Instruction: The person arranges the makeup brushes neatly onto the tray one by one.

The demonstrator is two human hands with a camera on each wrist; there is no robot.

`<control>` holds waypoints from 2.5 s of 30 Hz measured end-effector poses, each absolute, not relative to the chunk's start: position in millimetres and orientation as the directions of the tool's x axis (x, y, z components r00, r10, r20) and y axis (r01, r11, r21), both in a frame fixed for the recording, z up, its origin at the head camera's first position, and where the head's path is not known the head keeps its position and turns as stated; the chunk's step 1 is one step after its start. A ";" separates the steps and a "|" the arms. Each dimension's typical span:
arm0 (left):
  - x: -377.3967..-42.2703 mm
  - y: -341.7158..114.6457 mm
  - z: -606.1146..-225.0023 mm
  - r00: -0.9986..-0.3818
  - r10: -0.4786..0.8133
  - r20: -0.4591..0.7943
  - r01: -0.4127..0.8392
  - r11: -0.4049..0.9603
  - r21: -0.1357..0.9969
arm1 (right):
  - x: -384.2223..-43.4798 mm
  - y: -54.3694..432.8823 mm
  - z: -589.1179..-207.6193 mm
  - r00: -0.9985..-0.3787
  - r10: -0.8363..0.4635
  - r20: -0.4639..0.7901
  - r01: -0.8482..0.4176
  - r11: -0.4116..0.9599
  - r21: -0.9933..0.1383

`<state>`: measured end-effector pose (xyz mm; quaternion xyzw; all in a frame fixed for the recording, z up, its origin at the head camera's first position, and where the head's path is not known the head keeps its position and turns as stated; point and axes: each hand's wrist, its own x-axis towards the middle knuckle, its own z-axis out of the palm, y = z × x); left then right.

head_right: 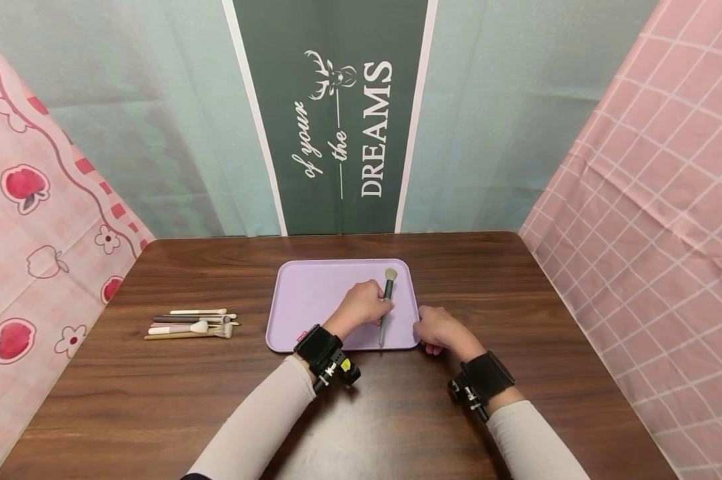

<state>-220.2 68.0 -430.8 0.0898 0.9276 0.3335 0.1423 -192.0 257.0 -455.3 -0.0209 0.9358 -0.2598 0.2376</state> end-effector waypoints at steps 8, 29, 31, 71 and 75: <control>-226.4 80.1 -435.6 -0.939 0.240 -0.247 0.033 0.776 0.630 | -191.1 256.7 -454.0 -0.885 -0.154 -0.440 0.093 0.867 -0.489; -244.1 103.3 -445.1 -0.946 0.164 -0.279 -0.031 0.813 0.582 | -193.0 255.9 -453.4 -0.886 -0.158 -0.437 0.091 0.863 -0.497; -245.0 104.0 -446.5 -0.945 0.147 -0.293 -0.052 0.816 0.576 | -193.4 255.6 -453.8 -0.885 -0.154 -0.439 0.095 0.865 -0.493; -248.9 119.2 -455.7 -0.971 0.183 -0.156 0.084 0.867 0.491 | -192.1 255.7 -456.9 -0.896 -0.167 -0.412 0.067 0.866 -0.495; -248.6 121.2 -456.7 -0.973 0.171 -0.153 0.074 0.866 0.494 | -191.9 256.5 -456.7 -0.896 -0.175 -0.409 0.057 0.866 -0.497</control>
